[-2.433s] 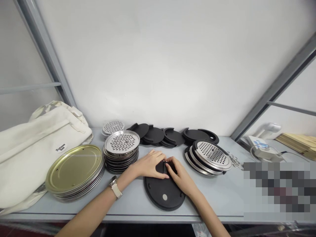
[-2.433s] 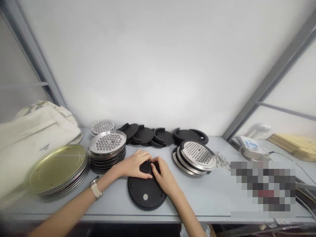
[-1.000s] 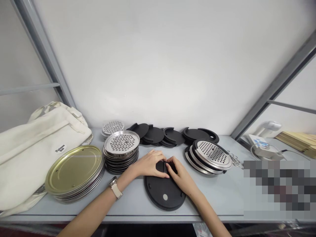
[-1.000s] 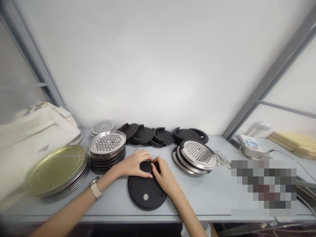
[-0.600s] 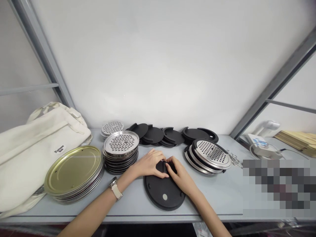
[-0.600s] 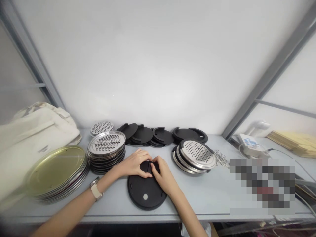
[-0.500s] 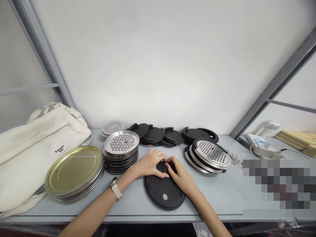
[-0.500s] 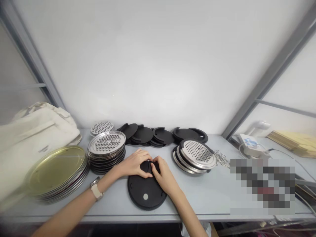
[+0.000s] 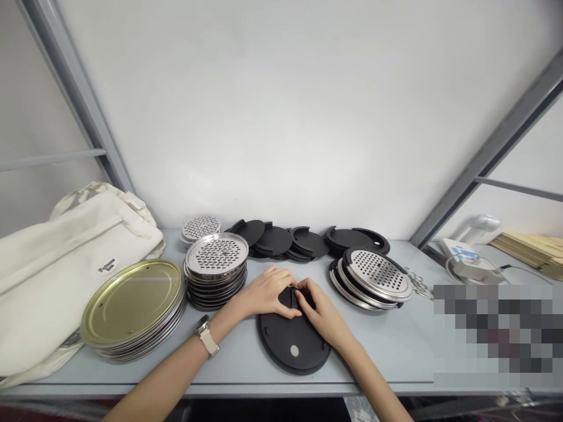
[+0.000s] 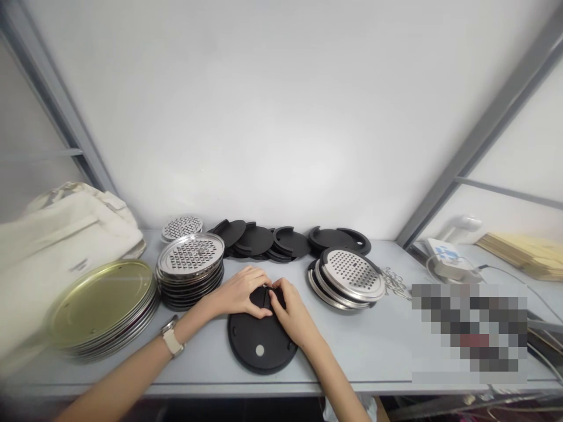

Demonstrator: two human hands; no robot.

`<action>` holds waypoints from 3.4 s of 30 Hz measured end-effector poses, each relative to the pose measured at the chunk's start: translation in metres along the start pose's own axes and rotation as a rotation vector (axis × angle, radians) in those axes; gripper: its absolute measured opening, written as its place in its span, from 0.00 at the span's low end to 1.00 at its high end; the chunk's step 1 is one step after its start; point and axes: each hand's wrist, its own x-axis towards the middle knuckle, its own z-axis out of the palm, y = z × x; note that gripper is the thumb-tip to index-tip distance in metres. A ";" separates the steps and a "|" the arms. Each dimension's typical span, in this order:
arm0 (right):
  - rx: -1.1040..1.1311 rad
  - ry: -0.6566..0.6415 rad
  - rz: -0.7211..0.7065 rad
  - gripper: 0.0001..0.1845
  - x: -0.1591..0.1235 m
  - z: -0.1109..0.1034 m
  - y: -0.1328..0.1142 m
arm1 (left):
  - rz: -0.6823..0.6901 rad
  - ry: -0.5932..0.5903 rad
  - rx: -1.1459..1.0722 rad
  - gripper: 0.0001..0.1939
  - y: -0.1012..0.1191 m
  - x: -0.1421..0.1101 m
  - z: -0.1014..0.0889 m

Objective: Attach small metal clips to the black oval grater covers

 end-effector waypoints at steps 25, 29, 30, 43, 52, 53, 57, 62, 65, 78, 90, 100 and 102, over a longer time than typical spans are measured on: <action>0.012 -0.023 0.005 0.06 -0.001 0.000 0.000 | -0.023 -0.004 -0.014 0.25 0.002 -0.001 -0.001; 0.012 -0.016 0.003 0.06 -0.001 0.000 -0.001 | -0.016 -0.005 -0.013 0.25 0.001 -0.001 -0.001; 0.011 -0.015 0.004 0.06 0.000 -0.001 -0.002 | -0.016 -0.005 -0.012 0.26 0.001 -0.001 0.000; 0.022 -0.036 0.013 0.06 -0.001 0.000 0.000 | 0.010 -0.017 0.026 0.25 -0.001 -0.001 0.002; 0.027 -0.040 0.013 0.05 0.000 0.000 -0.001 | -0.013 -0.016 0.026 0.25 0.000 -0.001 0.001; 0.025 -0.037 0.014 0.05 0.000 -0.001 -0.001 | -0.013 -0.017 0.025 0.25 0.000 -0.001 0.000; 0.016 -0.029 0.018 0.05 0.000 -0.001 -0.001 | -0.017 -0.018 0.010 0.25 0.002 -0.001 -0.002; 0.005 -0.027 0.018 0.04 0.000 0.000 -0.001 | -0.021 -0.018 0.014 0.25 0.002 0.000 -0.002; -0.003 -0.029 0.020 0.04 0.000 0.000 -0.001 | -0.015 -0.018 0.028 0.26 0.001 0.000 -0.001; -0.011 -0.019 0.023 0.04 0.000 0.001 0.001 | -0.009 -0.020 0.021 0.25 0.001 -0.001 0.000; -0.016 -0.017 0.013 0.04 -0.001 0.000 -0.001 | -0.015 -0.029 0.026 0.26 0.001 -0.001 0.001; -0.001 -0.013 0.009 0.06 -0.001 0.000 0.000 | -0.005 -0.021 0.040 0.25 0.000 -0.001 0.001; 0.000 -0.011 0.009 0.06 -0.001 0.000 0.001 | -0.003 -0.019 0.046 0.26 0.001 -0.001 0.001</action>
